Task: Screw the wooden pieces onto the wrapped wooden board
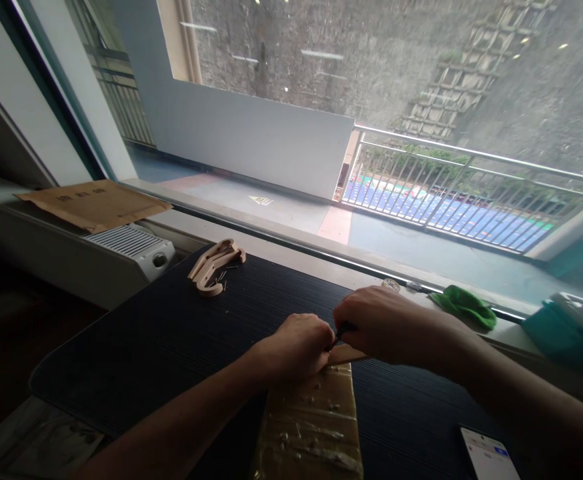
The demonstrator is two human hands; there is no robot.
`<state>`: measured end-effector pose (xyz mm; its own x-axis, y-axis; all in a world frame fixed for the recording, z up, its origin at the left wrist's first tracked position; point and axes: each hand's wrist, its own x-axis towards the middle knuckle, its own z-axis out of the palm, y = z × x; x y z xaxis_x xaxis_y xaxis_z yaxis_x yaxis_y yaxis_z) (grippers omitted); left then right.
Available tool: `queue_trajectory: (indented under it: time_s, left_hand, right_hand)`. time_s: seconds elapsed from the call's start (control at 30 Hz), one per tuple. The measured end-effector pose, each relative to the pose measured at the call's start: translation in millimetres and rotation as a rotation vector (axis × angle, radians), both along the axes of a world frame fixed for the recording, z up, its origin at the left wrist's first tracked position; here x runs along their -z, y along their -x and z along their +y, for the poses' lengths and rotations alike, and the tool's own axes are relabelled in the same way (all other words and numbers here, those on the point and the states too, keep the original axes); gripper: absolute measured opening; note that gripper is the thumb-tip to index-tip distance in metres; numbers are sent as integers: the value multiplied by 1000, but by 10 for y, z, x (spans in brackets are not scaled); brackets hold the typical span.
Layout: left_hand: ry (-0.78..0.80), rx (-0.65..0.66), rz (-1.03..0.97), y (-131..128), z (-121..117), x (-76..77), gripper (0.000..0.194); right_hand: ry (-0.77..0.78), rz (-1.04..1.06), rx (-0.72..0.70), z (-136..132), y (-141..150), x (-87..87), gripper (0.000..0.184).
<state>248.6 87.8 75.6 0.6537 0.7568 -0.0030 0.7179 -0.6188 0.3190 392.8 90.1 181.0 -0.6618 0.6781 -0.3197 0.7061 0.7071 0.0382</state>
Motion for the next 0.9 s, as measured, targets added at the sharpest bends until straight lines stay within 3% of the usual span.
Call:
queue_trajectory:
  time_s: [0.3,0.53,0.67,0.77,0.9]
  left_hand:
    - [-47,1,11,-6,17,26,24]
    - [-47,-17,-11,-3,8,25,23]
    - [-48,-12,-21,0,14,39,21]
    - [-45,-12,-15,4,17,52,19]
    - [-50,-22,-28,5,18,66,21]
  right_hand:
    - [25,17,33,-11,-126,-44,25]
    - [-15,-85,26,36,54,-32,18]
    - [-54,-106,70,0,93,-38,25]
    - [-18,-102,64,5,82,-75,17]
    - [23,-100,41,37,102,-85,21]
